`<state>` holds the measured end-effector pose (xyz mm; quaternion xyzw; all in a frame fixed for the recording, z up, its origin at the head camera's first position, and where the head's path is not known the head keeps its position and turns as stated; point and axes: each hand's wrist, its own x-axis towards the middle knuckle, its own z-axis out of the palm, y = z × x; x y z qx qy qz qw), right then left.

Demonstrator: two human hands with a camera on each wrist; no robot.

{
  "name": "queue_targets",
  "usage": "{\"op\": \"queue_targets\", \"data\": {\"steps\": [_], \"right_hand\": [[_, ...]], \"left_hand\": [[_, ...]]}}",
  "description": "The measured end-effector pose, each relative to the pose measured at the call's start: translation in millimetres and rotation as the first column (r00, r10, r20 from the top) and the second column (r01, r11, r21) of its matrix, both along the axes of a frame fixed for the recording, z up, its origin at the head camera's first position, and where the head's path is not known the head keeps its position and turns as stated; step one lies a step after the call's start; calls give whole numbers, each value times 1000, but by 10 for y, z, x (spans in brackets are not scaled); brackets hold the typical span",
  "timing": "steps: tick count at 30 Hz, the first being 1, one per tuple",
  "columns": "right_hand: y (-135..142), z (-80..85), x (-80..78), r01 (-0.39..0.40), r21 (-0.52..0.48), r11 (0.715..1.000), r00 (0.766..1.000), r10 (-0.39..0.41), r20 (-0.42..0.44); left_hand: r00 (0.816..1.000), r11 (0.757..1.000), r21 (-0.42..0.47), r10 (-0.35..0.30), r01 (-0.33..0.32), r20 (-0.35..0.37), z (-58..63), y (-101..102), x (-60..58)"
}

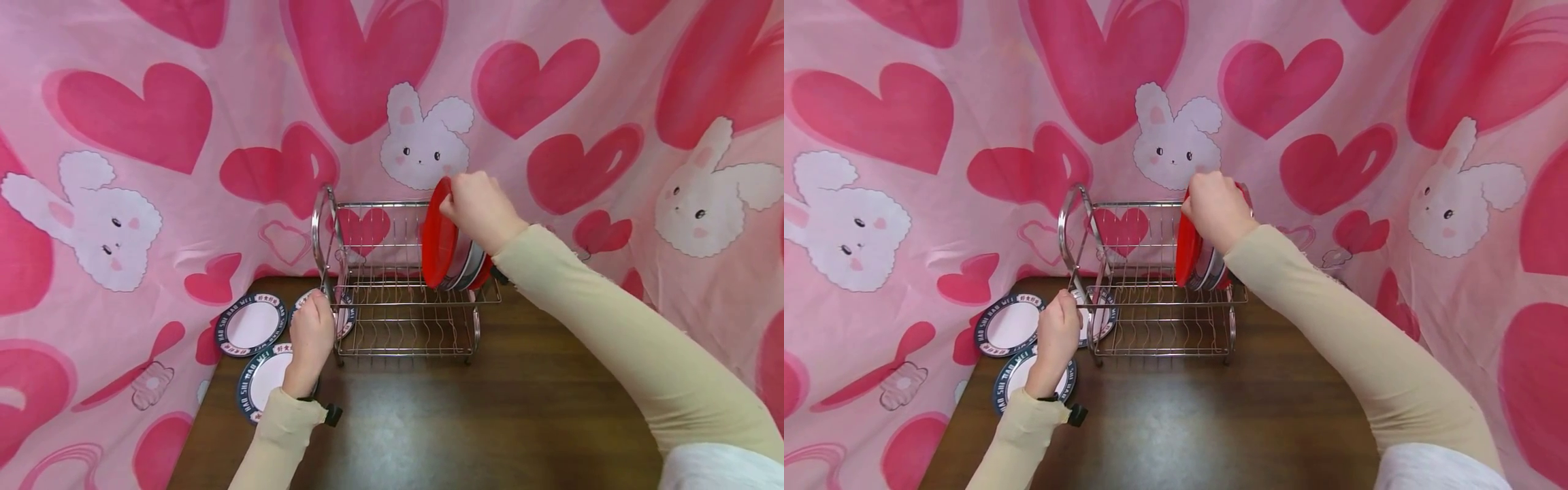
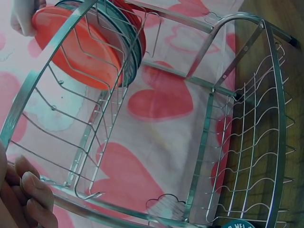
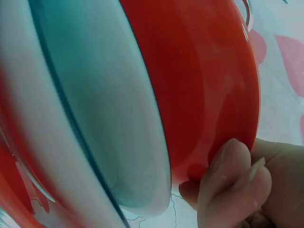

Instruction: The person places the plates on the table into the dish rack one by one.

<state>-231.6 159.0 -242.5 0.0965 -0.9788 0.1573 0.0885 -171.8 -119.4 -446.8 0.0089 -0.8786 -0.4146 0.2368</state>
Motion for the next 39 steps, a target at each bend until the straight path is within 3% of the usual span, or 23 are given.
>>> {"op": "queue_targets", "data": {"steps": [13, 22, 34, 39], "right_hand": [[-43, -82, -14, -11, 49, 999, 1000, 12, -26], [-70, -168, -22, -22, 94, 995, 989, 35, -142], [-37, -165, 31, 0, 80, 997, 993, 9, -115], [-13, -147, 37, 9, 119, 993, 990, 8, -141]], "left_hand": [[1000, 1000, -3, 3, -3, -12, 0, 12, -6], [1000, 1000, -4, 5, -5, -19, 2, 9, -2], [1000, 1000, 15, -10, 9, 3, 7, 2, -4], [1000, 1000, 4, 0, 0, -1, -3, 3, -8]]}}
